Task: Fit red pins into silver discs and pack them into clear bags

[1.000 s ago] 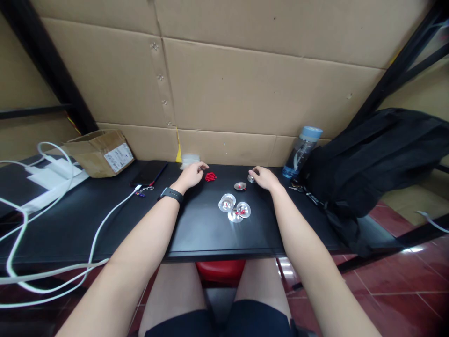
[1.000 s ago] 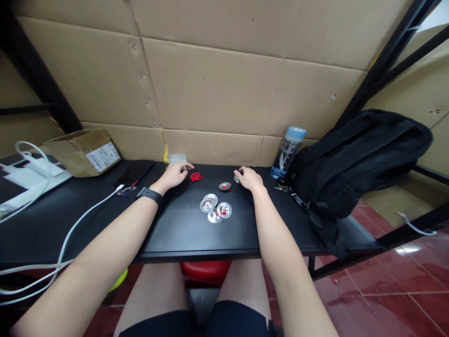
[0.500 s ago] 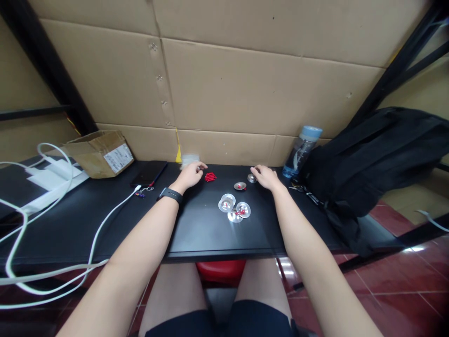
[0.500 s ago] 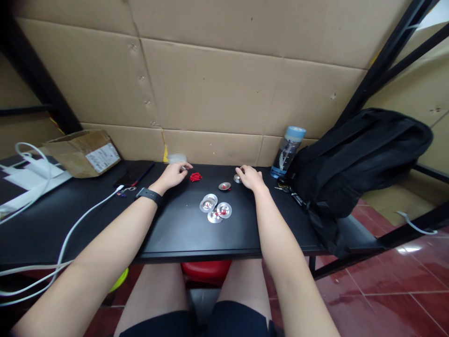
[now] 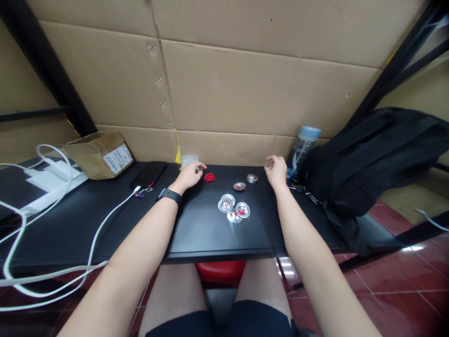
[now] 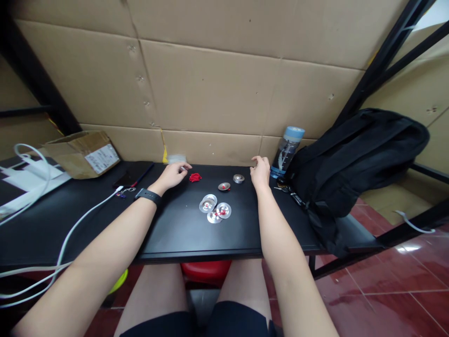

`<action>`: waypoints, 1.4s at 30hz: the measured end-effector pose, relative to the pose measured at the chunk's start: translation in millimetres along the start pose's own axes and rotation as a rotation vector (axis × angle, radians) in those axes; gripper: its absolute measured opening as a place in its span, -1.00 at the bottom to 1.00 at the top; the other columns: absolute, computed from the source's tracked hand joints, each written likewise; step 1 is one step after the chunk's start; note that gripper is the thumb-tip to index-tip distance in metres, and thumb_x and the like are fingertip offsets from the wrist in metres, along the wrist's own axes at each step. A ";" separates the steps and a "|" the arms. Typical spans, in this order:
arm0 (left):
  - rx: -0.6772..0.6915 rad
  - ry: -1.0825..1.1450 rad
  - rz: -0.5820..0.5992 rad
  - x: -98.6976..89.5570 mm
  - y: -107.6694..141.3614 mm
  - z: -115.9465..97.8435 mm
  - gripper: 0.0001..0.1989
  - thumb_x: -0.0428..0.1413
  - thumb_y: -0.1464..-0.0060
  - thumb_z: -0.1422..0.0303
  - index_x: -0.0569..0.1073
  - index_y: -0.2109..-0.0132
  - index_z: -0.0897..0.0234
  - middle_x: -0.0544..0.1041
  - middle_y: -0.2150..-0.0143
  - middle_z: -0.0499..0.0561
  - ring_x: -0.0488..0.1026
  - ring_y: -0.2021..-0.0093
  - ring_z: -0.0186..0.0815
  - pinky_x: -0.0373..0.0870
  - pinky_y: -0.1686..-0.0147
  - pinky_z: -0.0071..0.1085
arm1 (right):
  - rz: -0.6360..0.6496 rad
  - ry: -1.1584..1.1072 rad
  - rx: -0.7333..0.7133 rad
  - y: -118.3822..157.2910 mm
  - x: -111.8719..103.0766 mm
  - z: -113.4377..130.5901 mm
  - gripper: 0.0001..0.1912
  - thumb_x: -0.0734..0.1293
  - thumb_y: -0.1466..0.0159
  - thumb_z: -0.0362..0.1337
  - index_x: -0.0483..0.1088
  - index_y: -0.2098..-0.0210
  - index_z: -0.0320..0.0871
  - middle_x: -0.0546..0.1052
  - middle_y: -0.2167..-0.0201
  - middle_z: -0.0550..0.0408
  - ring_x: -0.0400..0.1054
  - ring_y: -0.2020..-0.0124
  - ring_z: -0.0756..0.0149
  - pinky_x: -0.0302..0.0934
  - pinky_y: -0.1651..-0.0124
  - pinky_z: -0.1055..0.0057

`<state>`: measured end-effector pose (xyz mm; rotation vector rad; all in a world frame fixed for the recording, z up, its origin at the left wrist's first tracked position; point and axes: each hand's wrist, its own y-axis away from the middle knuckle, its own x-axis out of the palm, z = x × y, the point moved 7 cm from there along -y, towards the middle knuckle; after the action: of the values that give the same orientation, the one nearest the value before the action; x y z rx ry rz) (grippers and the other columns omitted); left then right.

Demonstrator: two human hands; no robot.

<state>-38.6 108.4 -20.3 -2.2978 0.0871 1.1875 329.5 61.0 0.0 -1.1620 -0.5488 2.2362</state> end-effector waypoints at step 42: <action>0.271 0.135 0.169 14.7 12.8 -73.2 -0.75 0.11 -0.22 0.23 0.62 0.11 0.22 0.65 0.18 0.05 0.57 0.23 -0.23 0.47 0.13 -0.33 | 0.685 -0.342 -0.511 50.5 42.5 99.9 -0.88 0.43 -0.27 -0.30 0.65 0.24 -0.02 0.62 0.02 0.06 0.49 -0.03 0.18 0.28 -0.15 0.23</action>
<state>20.5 64.0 -3.5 -2.1581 0.4716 1.0287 211.6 39.7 -1.1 -1.3625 -1.0280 3.0305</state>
